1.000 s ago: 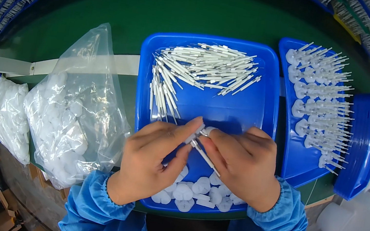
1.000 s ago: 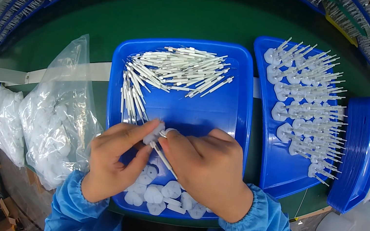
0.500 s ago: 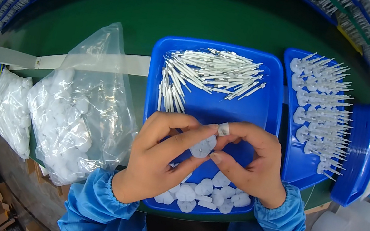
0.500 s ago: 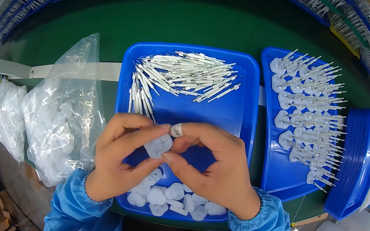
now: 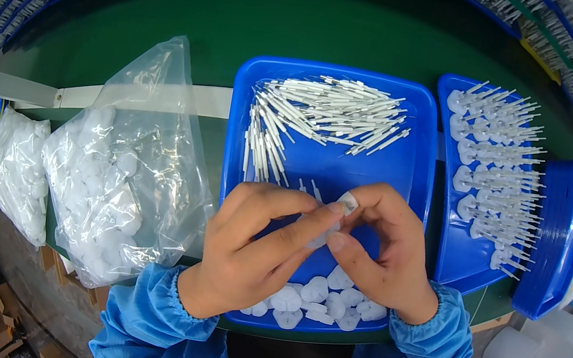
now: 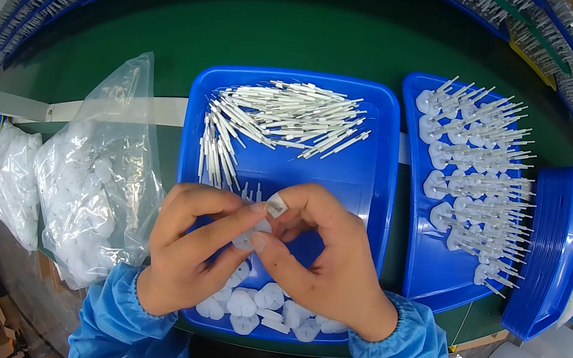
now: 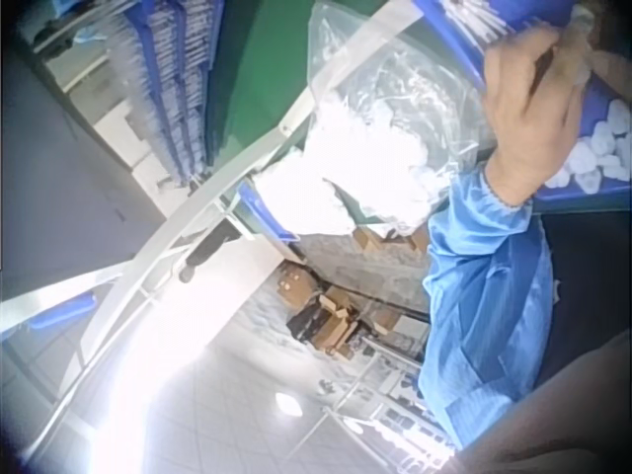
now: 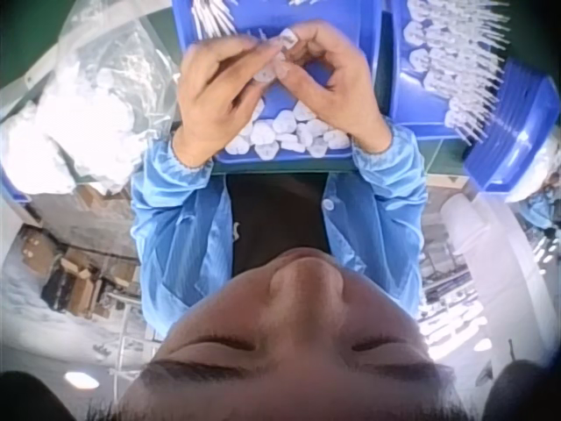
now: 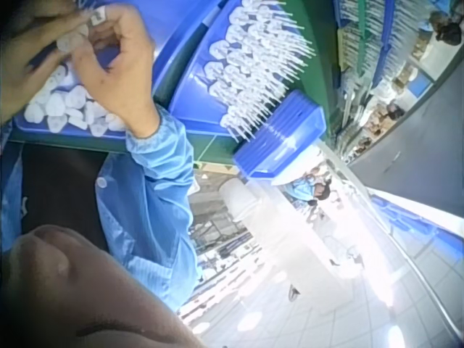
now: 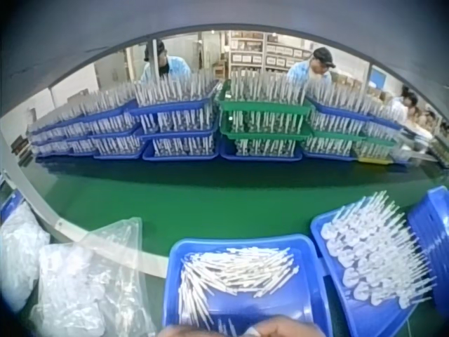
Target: The person assembles medical supplies by inserting white plastic needles into white plastic caps. They pick up a cap and a needle from blue trays, fit the needle into the cap, and place the assembled unit into a separate blue tray. The process is repeated continuously throughout the video.
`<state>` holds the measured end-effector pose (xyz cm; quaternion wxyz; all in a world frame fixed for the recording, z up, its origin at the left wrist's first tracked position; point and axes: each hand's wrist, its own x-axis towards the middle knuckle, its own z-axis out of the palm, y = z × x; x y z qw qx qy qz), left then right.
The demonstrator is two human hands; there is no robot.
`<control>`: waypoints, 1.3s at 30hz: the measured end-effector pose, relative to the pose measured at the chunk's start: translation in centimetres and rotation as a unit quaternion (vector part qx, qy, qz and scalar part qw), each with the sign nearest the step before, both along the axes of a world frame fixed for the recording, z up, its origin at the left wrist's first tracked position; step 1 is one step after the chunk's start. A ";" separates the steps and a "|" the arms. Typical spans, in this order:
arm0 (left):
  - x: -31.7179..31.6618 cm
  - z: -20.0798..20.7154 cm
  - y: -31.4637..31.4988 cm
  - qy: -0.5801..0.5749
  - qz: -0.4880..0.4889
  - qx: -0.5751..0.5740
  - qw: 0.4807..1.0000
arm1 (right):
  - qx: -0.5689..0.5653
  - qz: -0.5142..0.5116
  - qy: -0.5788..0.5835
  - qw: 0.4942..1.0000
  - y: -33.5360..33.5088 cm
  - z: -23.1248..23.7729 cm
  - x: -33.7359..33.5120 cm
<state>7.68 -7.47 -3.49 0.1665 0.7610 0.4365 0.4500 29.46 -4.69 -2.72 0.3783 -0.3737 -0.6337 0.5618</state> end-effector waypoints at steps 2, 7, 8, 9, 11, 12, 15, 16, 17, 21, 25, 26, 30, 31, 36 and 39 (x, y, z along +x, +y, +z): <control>0.0 0.1 0.0 0.001 0.001 0.002 1.000 | -0.019 0.013 0.019 1.000 -0.1 0.1 0.1; -0.1 0.0 0.0 0.005 -0.004 0.010 1.000 | -0.060 0.036 0.059 0.996 -0.1 0.1 0.3; -0.1 0.1 0.0 0.008 -0.004 0.012 1.000 | -0.068 0.039 0.068 0.995 -0.1 0.2 0.2; -0.1 0.1 0.0 0.011 -0.005 0.013 1.000 | -0.073 0.046 0.066 0.994 0.0 0.2 0.3; 0.1 0.5 -0.1 0.011 0.007 0.012 1.000 | -0.083 0.058 0.063 0.993 0.2 0.1 0.5; 0.2 0.6 -0.1 0.010 0.013 0.011 1.000 | -0.091 0.056 0.071 0.992 0.1 0.2 0.5; 0.2 0.4 0.0 -0.002 0.012 0.017 1.000 | -0.117 0.048 0.089 0.988 -0.1 0.4 0.5; 0.1 0.1 0.0 -0.003 0.005 0.016 1.000 | -0.125 0.045 0.089 0.987 -0.3 0.4 0.5; 0.1 -0.2 -0.1 -0.005 -0.002 0.015 1.000 | -0.133 0.042 0.090 0.986 -0.3 0.4 0.6; 0.1 -0.3 0.0 0.011 -0.011 0.014 1.000 | -0.068 0.025 0.026 0.997 -0.2 0.9 0.6; 0.3 -0.2 -0.1 0.009 -0.020 0.001 1.000 | -0.100 0.004 -0.003 0.995 -0.1 0.6 1.2; 0.1 -0.1 -0.2 0.008 -0.017 0.000 1.000 | -0.112 0.003 0.006 0.994 0.0 0.4 1.2; -0.5 0.0 -0.3 0.021 -0.034 -0.002 0.999 | -0.036 -0.036 -0.056 0.997 -0.5 0.3 1.0; -0.6 0.4 -0.3 0.011 -0.031 -0.025 0.999 | 0.002 -0.035 -0.074 0.997 -0.6 -0.3 1.7; 0.3 -0.2 -0.5 0.037 -0.055 -0.122 0.990 | 0.284 -0.002 -0.291 0.914 -0.8 0.3 2.4; 0.6 -0.3 -0.7 0.064 -0.079 -0.151 0.983 | 0.372 0.003 -0.392 0.841 -0.9 -0.2 3.2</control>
